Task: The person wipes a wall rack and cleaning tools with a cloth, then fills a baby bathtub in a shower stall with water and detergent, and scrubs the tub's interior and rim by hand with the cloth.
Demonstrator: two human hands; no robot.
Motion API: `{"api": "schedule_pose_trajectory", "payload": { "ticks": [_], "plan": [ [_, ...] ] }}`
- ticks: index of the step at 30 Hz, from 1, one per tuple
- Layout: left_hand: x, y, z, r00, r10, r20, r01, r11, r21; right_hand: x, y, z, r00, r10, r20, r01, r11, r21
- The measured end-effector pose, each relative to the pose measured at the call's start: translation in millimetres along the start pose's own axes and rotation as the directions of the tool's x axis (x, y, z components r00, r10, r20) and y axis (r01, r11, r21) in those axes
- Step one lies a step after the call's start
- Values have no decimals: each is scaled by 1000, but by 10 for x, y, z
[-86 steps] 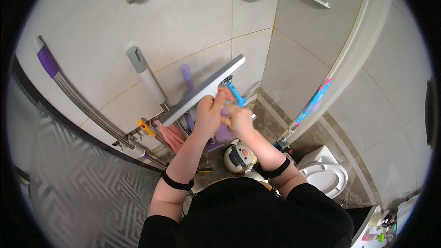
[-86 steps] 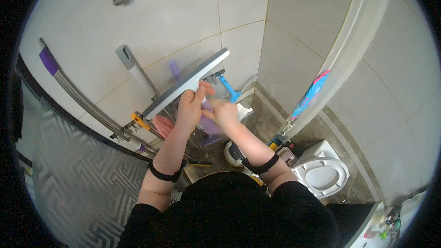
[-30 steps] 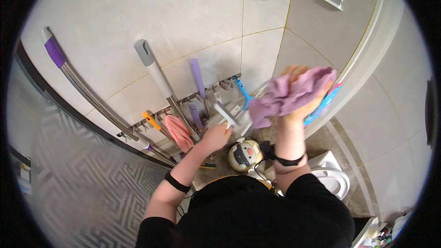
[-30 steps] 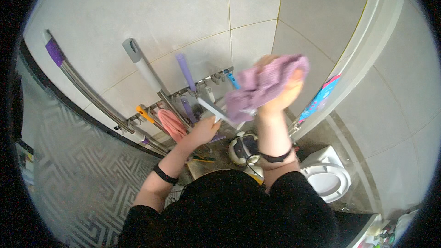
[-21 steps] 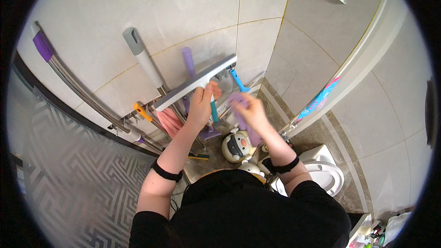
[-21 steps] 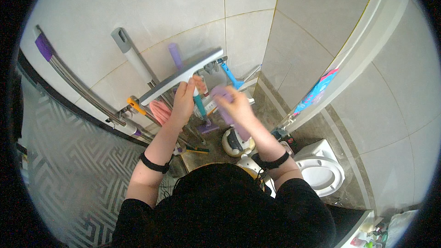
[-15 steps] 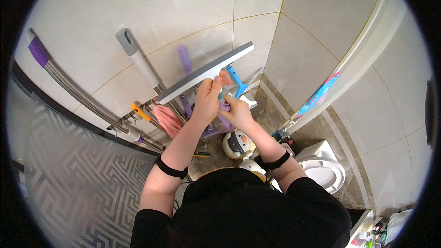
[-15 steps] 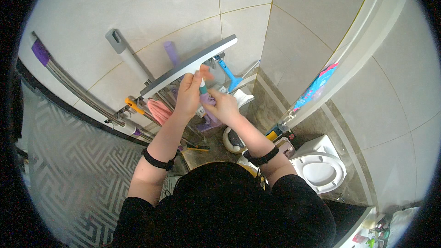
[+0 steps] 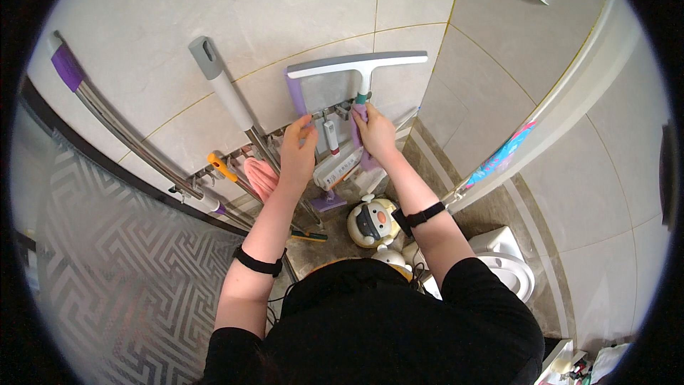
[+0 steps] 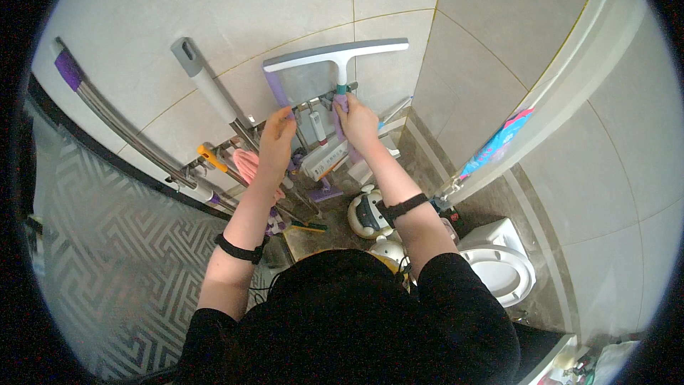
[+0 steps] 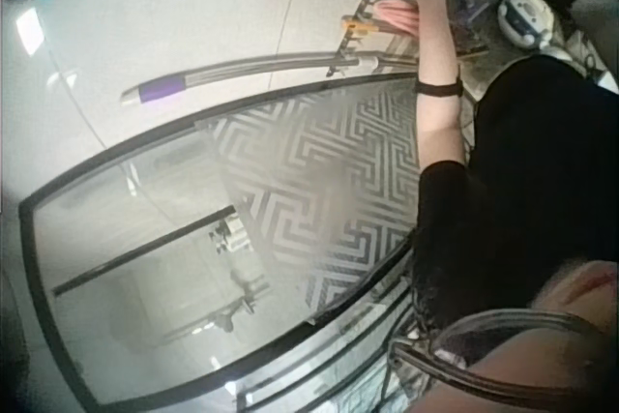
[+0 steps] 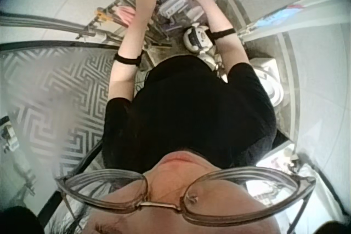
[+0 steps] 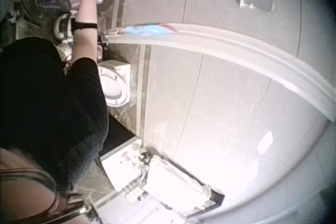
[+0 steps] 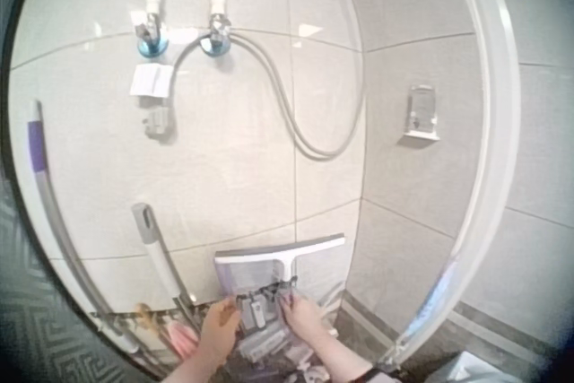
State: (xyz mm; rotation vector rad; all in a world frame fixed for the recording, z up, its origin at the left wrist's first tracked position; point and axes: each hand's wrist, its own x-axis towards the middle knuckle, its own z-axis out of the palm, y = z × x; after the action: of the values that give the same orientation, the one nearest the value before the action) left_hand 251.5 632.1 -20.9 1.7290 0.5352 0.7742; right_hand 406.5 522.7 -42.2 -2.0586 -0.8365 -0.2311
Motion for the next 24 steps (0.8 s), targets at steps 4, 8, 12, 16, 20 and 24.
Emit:
{"api": "schedule_pose_trajectory", "payload": {
  "ticks": [4, 8, 12, 16, 20, 24],
  "plan": [
    [-2, -101, -19, 997, 41, -61, -39, 999, 33, 79, -47, 82, 999, -27, 22, 27, 999, 19],
    [65, -223, -74, 998, 5, -66, -6, 1000, -6, 98, 29, 162, 999, -22, -24, 25, 993, 115],
    [105, -246, -69, 995, -5, -102, 1, 999, -39, 136, 73, 146, 999, -15, 48, 9, 993, 115],
    [162, -268, -34, 983, 97, -158, -104, 994, -42, 154, 77, 131, 996, -47, 73, 40, 995, 86],
    [237, -89, 18, 975, 129, -179, -120, 991, 58, 213, 49, 129, 996, -16, 86, 15, 1000, 8],
    [479, 35, -25, 976, 144, -165, -111, 974, 196, 211, -58, 72, 997, -13, 79, 21, 995, -97]
  ]
}}
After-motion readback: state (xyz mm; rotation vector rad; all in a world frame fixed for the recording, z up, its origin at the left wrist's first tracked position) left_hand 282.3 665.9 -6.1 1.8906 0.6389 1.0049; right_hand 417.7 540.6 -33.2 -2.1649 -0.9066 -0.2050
